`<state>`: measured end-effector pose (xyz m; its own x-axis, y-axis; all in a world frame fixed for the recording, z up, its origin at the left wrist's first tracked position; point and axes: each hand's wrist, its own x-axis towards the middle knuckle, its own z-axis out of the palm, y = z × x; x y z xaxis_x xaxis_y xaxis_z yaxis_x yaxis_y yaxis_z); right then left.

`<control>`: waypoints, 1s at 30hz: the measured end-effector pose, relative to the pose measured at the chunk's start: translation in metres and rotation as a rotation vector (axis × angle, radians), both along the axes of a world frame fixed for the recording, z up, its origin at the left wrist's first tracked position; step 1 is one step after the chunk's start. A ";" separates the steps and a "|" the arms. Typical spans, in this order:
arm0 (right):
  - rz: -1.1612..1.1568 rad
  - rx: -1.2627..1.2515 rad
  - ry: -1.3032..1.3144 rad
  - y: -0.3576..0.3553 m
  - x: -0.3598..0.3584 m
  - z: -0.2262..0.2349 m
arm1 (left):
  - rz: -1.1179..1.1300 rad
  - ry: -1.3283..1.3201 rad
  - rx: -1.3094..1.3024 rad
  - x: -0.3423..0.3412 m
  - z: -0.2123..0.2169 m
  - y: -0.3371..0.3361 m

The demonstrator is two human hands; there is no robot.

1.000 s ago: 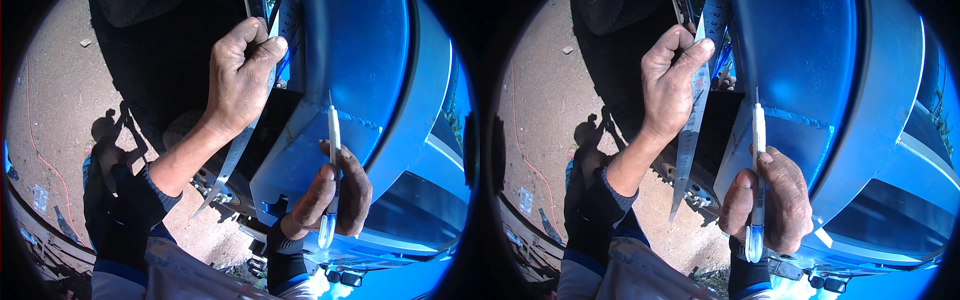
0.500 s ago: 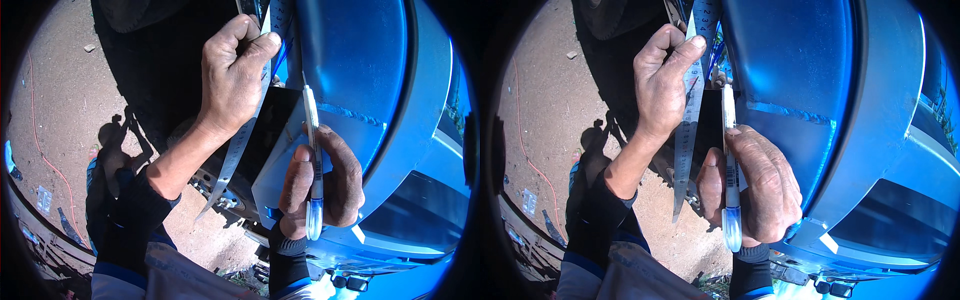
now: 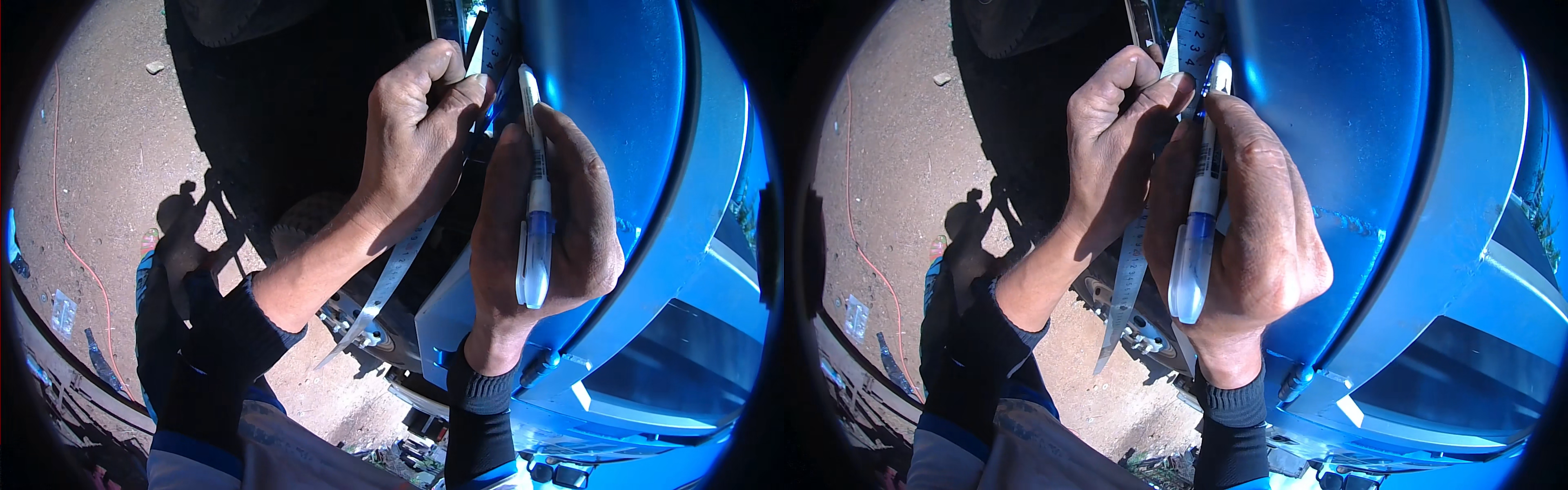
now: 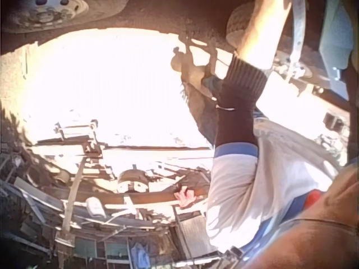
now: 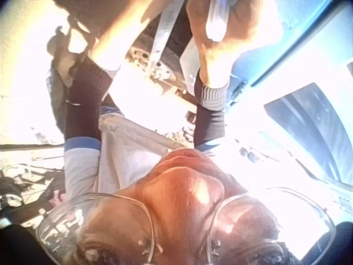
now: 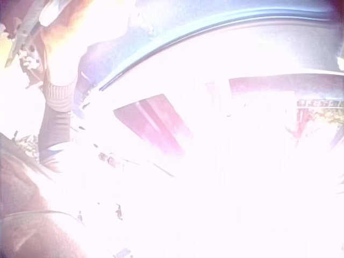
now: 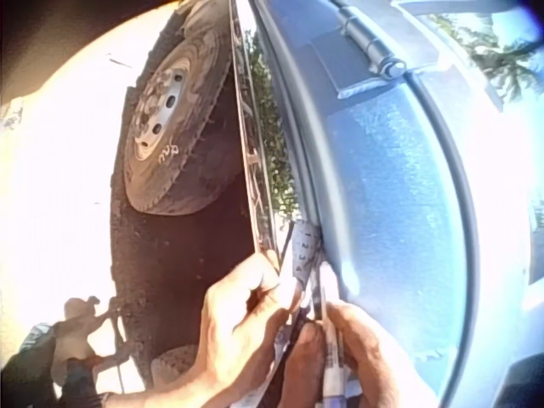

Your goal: Measure a metal component on a vehicle using a ruler and marking it with a pen.

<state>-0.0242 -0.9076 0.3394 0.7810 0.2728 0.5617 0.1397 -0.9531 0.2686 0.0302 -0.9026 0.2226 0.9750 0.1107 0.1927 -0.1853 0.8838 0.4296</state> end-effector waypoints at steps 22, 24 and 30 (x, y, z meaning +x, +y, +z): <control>-0.015 -0.041 0.020 0.003 0.006 -0.006 | 0.054 0.012 0.025 0.001 0.002 -0.002; 0.020 -0.040 0.019 -0.003 0.001 -0.005 | 0.062 0.018 -0.003 0.000 0.006 0.000; 0.020 -0.038 0.054 0.000 -0.011 -0.008 | 0.054 0.007 0.025 0.002 0.000 0.001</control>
